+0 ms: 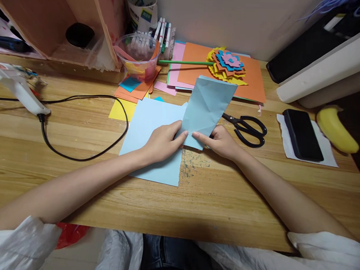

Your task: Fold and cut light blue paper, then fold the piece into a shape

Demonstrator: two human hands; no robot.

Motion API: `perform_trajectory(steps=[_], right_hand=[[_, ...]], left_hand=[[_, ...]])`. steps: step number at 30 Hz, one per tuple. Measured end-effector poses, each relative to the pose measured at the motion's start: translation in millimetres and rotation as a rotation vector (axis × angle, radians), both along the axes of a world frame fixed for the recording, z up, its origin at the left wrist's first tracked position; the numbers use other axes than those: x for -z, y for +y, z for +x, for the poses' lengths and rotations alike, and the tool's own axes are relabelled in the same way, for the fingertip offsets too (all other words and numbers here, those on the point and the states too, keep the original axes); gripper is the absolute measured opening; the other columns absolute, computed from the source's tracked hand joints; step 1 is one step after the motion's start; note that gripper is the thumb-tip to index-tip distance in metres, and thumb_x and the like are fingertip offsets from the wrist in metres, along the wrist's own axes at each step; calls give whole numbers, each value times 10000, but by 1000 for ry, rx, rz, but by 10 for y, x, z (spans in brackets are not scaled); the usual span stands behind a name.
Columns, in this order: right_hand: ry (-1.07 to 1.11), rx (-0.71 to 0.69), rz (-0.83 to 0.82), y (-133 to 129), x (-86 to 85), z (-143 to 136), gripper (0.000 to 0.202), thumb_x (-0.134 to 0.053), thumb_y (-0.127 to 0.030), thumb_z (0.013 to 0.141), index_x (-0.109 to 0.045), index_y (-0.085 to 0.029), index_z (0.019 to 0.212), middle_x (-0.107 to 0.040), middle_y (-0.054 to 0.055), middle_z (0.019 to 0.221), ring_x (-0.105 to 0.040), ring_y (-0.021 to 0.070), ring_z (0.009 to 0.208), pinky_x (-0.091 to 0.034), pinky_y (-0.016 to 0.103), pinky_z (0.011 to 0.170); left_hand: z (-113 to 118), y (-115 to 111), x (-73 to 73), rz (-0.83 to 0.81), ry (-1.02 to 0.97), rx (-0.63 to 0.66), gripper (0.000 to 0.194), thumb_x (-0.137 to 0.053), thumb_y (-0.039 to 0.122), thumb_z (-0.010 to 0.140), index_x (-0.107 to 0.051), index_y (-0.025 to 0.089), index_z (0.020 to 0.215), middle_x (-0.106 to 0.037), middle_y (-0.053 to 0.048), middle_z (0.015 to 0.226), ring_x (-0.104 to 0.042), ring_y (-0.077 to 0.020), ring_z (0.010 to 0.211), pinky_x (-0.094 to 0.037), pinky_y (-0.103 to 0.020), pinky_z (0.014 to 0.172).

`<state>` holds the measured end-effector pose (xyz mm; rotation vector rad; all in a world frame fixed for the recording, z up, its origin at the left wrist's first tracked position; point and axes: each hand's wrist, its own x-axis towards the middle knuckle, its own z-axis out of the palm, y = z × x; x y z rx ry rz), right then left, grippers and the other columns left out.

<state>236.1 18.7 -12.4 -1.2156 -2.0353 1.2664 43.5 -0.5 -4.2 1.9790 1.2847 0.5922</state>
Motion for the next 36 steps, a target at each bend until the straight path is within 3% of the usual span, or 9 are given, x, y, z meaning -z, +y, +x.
perform_trajectory(steps=[36], right_hand=[[-11,19,-17,-8,-14,1,320,-531,-433,815,-616,-166,660,-608,29,626,-559,158,635,-435,258,548]], left_hand=[[-2,-1,-3,12,-5,9,203,-372,312,890,-472,183,769,-603,-5,691,-539,-132,638,-383,-250,573]])
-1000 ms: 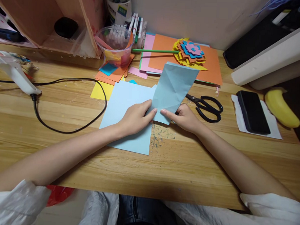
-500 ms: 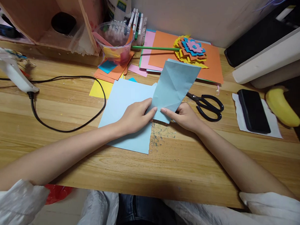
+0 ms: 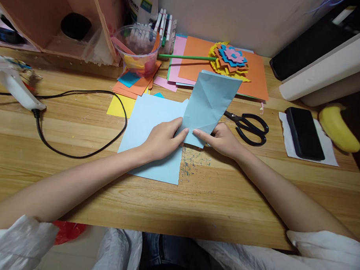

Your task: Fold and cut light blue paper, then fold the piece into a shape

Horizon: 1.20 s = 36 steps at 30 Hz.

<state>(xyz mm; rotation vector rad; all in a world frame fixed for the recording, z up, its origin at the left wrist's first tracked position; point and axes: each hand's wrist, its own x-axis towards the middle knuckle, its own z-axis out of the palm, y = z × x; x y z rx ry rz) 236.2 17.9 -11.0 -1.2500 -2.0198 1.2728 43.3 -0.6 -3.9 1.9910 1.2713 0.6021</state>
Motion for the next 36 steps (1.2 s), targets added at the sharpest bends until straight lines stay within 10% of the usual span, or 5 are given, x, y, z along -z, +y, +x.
perform_trajectory(steps=[36], right_hand=[[-14,8,48,-3,1,4,314,-536,-432,813,-619,-163,672,-606,22,656,-553,152,639,-427,260,566]], left_hand=[[13,4,-2,-22,18,-18,197,-389,319,888,-477,189,768,-582,5,634,-558,-154,641,-403,-276,594]])
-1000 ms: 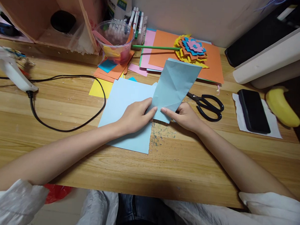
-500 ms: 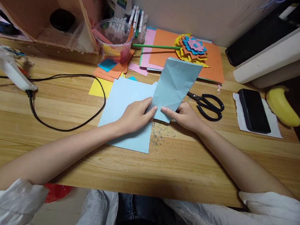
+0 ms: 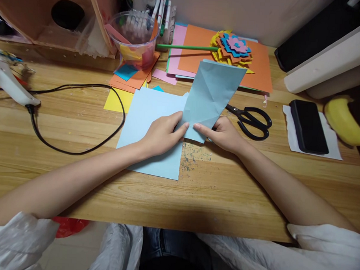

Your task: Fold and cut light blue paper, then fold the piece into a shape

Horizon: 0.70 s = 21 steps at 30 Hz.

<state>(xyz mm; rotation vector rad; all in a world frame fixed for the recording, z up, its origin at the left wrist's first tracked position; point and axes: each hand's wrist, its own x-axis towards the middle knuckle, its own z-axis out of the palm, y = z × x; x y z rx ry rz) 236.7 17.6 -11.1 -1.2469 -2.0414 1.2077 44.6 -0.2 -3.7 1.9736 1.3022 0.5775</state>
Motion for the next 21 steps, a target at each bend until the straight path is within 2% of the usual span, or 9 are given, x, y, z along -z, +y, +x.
perform_trajectory(steps=[8,21], right_hand=[[1,3,5,-1,13,6,314,-540,-422,813,-598,-154,661,-587,12,631,-524,126,586,-416,242,541],[13,-9,3,7,20,3,311,-529,-414,823,-622,-147,693,-600,25,659,-543,139,631,-422,246,554]], left_hand=[[-6,-8,17,4,-21,3,206,-382,322,890,-477,184,771,-582,12,621,-558,-148,632,-398,-268,589],[-3,-2,6,11,-22,6,197,-390,301,886,-465,178,753,-569,17,622,-533,-130,603,-367,-245,567]])
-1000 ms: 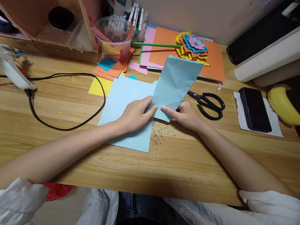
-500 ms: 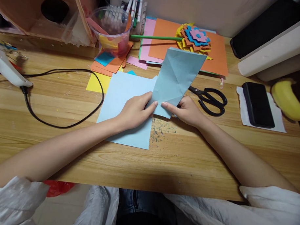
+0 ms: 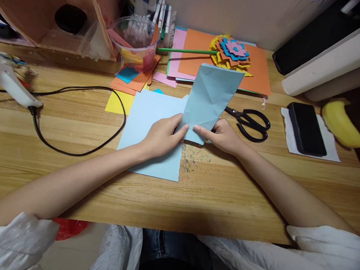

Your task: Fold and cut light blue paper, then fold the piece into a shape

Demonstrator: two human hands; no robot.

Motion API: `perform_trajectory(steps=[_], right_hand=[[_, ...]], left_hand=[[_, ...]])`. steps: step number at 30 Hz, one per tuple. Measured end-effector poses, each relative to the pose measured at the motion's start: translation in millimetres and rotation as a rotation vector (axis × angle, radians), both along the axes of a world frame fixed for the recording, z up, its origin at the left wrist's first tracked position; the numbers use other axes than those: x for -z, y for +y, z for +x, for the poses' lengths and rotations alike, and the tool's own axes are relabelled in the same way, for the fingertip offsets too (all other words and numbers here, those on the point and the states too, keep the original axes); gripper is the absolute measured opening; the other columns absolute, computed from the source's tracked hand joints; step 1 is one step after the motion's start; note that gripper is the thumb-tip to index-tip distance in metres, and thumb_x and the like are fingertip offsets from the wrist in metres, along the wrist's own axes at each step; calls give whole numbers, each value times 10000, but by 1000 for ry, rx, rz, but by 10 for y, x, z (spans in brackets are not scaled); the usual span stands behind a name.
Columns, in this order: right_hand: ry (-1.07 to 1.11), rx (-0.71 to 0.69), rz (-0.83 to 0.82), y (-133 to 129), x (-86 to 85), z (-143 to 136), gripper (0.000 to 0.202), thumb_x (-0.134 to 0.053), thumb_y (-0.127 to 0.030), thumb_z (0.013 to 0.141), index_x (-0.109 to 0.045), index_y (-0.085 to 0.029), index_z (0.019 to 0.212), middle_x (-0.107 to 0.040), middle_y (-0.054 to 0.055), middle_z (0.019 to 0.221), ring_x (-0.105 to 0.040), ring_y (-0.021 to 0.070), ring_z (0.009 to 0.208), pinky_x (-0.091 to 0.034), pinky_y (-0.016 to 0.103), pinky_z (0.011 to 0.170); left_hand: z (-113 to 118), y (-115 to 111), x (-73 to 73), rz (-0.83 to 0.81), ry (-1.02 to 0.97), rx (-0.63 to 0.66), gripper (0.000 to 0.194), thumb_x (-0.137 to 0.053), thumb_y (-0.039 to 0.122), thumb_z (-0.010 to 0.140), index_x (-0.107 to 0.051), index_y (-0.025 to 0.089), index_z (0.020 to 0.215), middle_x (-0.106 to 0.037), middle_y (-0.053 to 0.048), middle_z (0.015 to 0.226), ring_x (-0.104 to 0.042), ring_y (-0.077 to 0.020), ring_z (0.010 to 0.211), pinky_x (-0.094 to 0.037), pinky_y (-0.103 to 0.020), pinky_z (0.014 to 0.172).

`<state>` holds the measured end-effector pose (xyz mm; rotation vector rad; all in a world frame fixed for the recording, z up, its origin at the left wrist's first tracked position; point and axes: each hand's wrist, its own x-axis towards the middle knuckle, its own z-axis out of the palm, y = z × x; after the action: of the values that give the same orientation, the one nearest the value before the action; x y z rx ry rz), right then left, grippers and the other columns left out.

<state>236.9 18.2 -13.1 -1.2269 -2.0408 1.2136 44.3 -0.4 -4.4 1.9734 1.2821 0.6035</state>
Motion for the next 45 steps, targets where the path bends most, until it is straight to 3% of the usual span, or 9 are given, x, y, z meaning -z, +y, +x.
perform_trajectory(steps=[12,22,30,34,38,41,45], right_hand=[[44,-27,-65,1,-8,-16,295,-542,-423,808,-647,-161,722,-620,24,647,-576,161,660,-445,258,568],[53,-18,-152,-22,-57,-39,333,-541,-424,807,-578,-149,624,-575,-3,552,-544,108,501,-409,220,484],[92,-7,-200,-10,-70,-41,463,-451,-506,836,-577,-142,580,-586,22,538,-530,104,483,-424,227,500],[67,-14,-168,-21,-51,-28,479,-466,-472,842,-496,-156,483,-487,-19,445,-453,79,430,-371,217,477],[89,16,-163,-47,-57,-29,468,-463,-474,846,-459,-167,492,-437,-33,425,-428,80,410,-346,223,461],[133,25,-211,-62,-67,-29,424,-457,-490,846,-514,-163,581,-472,-25,453,-458,92,424,-358,229,465],[110,-17,-230,-64,-61,-21,469,-456,-498,845,-539,-149,543,-511,-5,465,-478,91,446,-366,227,484]], left_hand=[[-14,-9,-12,-94,-115,-14,178,-392,304,884,-482,176,799,-573,21,601,-531,-124,596,-367,-243,569],[-14,-17,12,-153,-249,-75,247,-426,338,875,-357,191,689,-485,63,526,-534,-93,505,-353,-218,526],[-29,-13,5,-213,-375,-82,162,-451,336,868,-484,178,889,-464,54,551,-479,-86,513,-366,-218,508],[-34,-6,-17,-299,-547,-36,192,-505,343,837,-488,170,919,-486,41,618,-434,-65,497,-353,-199,457],[-27,-13,-52,-320,-547,-39,272,-585,364,772,-506,162,935,-563,-8,802,-510,-80,600,-431,-205,506],[-22,-22,-64,-361,-514,-1,250,-558,362,793,-510,149,915,-587,-7,705,-560,-99,600,-467,-234,576],[-24,-23,-66,-367,-523,14,185,-510,317,823,-515,143,886,-578,0,641,-576,-102,578,-463,-227,568]])
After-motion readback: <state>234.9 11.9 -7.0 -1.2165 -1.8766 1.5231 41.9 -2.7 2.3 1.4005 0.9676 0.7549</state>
